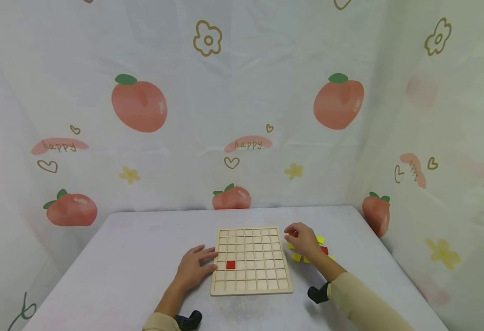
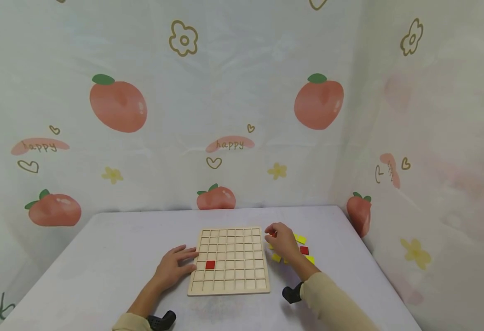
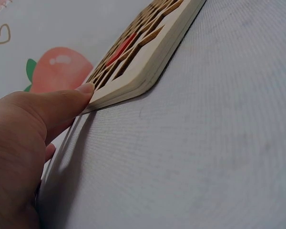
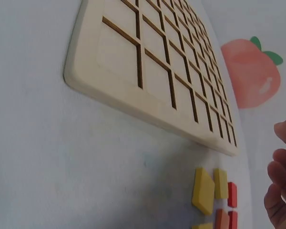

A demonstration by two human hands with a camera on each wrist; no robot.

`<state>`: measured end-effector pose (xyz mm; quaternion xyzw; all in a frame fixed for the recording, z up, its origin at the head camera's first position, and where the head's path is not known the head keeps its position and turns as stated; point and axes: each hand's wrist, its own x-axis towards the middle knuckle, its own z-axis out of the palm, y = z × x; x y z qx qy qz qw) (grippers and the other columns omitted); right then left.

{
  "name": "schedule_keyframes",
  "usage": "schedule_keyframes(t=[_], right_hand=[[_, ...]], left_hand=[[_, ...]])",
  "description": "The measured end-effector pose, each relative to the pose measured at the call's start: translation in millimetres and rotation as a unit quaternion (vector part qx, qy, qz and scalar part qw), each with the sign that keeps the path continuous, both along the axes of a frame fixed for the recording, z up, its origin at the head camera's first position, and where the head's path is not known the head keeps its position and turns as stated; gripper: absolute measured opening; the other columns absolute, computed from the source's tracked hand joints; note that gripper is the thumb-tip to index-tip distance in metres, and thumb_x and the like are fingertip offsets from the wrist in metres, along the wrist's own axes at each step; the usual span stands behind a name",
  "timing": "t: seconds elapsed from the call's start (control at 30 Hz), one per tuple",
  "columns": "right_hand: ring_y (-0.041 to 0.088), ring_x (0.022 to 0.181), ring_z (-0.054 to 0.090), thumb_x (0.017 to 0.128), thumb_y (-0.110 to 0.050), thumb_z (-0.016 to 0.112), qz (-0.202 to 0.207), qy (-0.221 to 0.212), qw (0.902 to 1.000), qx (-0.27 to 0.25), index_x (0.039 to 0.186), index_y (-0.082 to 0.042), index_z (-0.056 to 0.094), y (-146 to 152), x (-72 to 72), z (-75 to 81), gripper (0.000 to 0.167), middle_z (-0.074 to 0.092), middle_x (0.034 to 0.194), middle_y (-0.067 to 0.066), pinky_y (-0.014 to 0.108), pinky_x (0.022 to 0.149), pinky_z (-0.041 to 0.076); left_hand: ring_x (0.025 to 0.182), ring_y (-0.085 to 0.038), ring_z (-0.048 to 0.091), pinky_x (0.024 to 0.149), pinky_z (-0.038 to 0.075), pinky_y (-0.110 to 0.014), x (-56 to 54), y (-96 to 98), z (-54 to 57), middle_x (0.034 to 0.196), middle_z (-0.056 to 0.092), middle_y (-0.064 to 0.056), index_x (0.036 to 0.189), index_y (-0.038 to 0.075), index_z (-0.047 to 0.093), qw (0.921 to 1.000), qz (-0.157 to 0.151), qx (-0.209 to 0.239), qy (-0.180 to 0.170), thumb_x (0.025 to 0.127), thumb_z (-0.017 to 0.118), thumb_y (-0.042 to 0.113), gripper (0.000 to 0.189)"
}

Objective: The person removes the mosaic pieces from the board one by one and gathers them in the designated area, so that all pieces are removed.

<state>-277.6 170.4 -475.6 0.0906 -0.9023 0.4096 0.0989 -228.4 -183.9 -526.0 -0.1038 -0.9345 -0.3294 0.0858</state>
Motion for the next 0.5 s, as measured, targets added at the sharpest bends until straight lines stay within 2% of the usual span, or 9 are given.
schedule_keyframes(t=[0.27,0.5], right_hand=[[0.016,0.074,0.051,0.084,-0.004,0.073,0.035,0.011,0.9992,0.013,0.094,-0.005,0.068,-22,1.0,0.9,0.011,0.058,0.085,-0.001,0.028,0.063,0.046],[0.015,0.076,0.051,0.085,-0.004,0.073,0.066,-0.007,0.9977,0.013,0.098,-0.005,0.067,-38,2.3,-2.7,0.014,0.058,0.085,-0.003,0.027,0.064,0.047]], left_hand=[[0.132,-0.034,0.042,0.105,0.030,-0.060,-0.4,-0.1,0.4,0.128,0.063,0.003,0.117,0.018,0.073,1.0000,0.002,-0.002,0.001,0.081,0.077,0.030,0.038],[0.132,-0.034,0.042,0.105,0.030,-0.061,-0.6,0.0,-0.1,0.128,0.064,0.002,0.116,0.018,0.073,1.0000,0.002,0.001,-0.002,0.081,0.078,0.030,0.038]])
